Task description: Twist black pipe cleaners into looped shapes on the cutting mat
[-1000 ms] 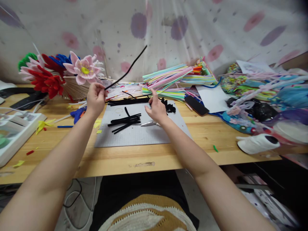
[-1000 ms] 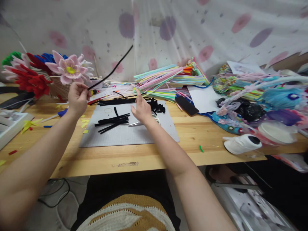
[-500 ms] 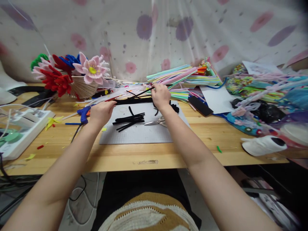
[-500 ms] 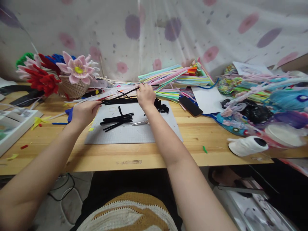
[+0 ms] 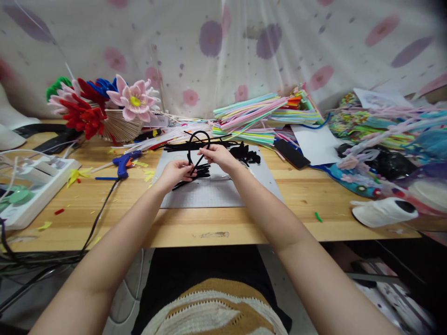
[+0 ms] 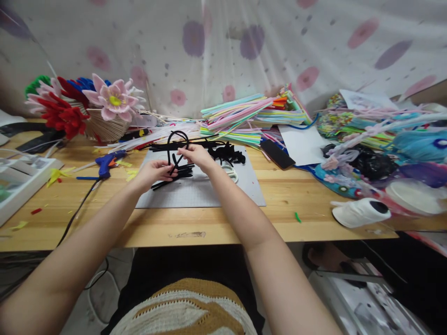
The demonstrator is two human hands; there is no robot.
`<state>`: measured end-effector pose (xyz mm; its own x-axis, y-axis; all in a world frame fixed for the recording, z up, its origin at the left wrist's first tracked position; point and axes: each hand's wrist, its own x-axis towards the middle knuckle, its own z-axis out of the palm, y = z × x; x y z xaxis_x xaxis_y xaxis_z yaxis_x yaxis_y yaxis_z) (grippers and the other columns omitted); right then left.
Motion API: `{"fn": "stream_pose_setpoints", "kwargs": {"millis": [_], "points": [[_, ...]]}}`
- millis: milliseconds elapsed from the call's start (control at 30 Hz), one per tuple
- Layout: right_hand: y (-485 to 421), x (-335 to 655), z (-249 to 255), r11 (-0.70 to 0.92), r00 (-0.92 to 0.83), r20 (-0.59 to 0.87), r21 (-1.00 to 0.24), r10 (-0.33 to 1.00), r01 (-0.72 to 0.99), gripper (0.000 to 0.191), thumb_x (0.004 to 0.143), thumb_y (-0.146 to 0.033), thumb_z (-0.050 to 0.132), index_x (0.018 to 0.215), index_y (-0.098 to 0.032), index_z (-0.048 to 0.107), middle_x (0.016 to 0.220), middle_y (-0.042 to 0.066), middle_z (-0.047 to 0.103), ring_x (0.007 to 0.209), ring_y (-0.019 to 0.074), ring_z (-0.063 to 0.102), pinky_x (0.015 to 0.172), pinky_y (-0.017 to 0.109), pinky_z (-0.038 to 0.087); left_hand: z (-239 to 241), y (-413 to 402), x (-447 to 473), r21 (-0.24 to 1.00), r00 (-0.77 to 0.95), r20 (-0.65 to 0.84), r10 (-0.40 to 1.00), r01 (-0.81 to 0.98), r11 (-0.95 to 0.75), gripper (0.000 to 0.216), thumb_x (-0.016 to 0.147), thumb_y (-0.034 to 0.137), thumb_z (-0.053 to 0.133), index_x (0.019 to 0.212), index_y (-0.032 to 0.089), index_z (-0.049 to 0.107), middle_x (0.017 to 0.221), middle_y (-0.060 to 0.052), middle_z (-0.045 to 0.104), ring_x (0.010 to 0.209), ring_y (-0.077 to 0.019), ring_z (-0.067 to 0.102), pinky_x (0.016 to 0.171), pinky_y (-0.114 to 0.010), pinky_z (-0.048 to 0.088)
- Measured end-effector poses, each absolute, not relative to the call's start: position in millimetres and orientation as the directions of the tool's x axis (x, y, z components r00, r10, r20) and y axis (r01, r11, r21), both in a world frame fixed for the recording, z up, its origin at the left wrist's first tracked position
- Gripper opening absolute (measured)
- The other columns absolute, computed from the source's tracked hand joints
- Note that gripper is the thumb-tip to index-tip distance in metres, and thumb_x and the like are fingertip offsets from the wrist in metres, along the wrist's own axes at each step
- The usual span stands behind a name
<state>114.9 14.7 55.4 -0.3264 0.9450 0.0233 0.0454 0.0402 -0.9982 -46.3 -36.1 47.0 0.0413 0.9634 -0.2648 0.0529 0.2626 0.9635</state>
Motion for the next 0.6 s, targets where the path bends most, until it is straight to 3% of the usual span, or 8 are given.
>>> {"fn": "stream_pose_setpoints", "kwargs": {"millis": [233,600], "points": [[21.4,113.4,39.0,0.079,-0.282,0.058,-0.995,0.958,0.064,0.016,0.074,-0.028,0.061,0.073,-0.012,0.065,0.055,-0.004,0.05,0.047,0.0038,0.039,0.046,0.017,0.032,41.7,-38.2,-47.8,0.942,0.069,-0.336,0.939,0.034,0.334,0.015,0.064,0.016,0.071,0.077,0.01,0.066,0.069,-0.008,0.068,0.063,-0.0164,0.066,0.055,-0.024,0.052],[19.5,110.2,37.1,0.093,-0.219,0.076,-0.994,0.973,0.065,0.017,0.07,-0.028,0.064,0.072,-0.011,0.068,0.053,-0.004,0.054,0.045,0.0034,0.041,0.046,0.018,0.033,35.3,-36.1,-43.0,0.931,0.022,-0.35,0.937,0.115,0.345,0.01,0.069,0.011,0.064,0.079,0.008,0.066,0.07,-0.006,0.067,0.061,-0.0143,0.065,0.052,-0.023,0.051]]}}
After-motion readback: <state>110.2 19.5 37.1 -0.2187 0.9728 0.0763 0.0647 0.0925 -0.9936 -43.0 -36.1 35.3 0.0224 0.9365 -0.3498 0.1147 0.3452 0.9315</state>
